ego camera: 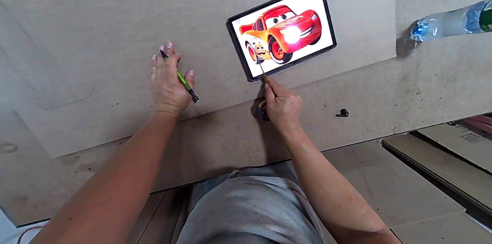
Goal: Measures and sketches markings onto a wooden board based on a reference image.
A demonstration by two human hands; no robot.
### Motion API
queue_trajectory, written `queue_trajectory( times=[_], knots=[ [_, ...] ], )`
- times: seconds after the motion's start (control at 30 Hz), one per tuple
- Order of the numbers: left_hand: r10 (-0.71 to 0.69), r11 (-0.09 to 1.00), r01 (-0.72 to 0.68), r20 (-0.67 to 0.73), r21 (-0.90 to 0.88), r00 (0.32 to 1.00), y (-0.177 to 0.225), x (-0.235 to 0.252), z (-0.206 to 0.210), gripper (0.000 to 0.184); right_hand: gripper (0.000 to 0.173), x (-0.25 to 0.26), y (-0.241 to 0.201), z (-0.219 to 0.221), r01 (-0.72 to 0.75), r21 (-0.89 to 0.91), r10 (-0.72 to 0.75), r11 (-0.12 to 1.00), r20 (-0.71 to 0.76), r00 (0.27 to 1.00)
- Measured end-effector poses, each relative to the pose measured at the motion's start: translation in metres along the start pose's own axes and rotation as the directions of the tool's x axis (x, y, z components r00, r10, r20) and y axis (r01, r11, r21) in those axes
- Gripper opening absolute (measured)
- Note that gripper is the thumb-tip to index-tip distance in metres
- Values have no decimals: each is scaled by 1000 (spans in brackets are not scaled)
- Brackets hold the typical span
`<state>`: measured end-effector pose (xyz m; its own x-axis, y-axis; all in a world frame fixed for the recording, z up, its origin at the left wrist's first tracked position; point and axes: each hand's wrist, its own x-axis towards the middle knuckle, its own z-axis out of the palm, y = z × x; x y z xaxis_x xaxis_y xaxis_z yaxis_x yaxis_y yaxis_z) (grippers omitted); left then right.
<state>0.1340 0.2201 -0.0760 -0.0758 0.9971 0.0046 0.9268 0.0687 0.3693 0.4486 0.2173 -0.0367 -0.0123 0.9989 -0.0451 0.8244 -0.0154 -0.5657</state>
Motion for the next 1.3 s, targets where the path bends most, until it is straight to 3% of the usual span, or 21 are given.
queue_trajectory(
  times=[0.13, 0.4, 0.53, 0.63, 0.77, 0.87, 0.97, 1.07, 1.2, 1.3],
  knots=[
    [3, 1000, -4, -19, -10, 1000, -1, -1, 3, 58, 29, 0, 2, -1, -6, 14, 5, 1000, 3, 1000],
    [8, 1000, -8, -18, 26, 1000, 1, 2, -7, 59, 33, -28, -12, -17, -96, 224, 57, 970, 175, 983],
    [-96, 959, 144, 202, -244, 975, 7, 0, -52, 54, 36, -58, -51, -1, -76, 311, 3, 947, 230, 973],
    [-104, 804, 255, 295, -537, 950, -4, -29, -95, 43, 33, -86, -102, 28, -92, 405, -31, 910, 288, 957],
    [13, 556, 226, 281, -800, 960, -60, -96, -139, 30, 27, -134, -187, 84, -189, 537, -56, 822, 406, 912],
    [39, 488, 313, 379, -815, 925, -127, -133, -172, 28, 25, -178, -263, 124, -375, 598, 27, 708, 508, 861],
    [58, 457, 339, 408, -822, 911, -195, -141, -204, 19, 26, -204, -325, 166, -429, 628, 27, 650, 545, 838],
    [18, 531, 321, 390, -784, 921, -249, -123, -224, 17, 25, -220, -354, 194, -470, 619, 40, 629, 578, 815],
    [-134, 631, 270, 240, -727, 961, -292, -56, -231, 21, 23, -236, -349, 211, -540, 546, 167, 640, 587, 792],
    [-208, 831, 322, 282, -453, 936, -287, -29, -209, 29, 25, -235, -350, 217, -588, 406, 340, 699, 535, 773]
  ],
)
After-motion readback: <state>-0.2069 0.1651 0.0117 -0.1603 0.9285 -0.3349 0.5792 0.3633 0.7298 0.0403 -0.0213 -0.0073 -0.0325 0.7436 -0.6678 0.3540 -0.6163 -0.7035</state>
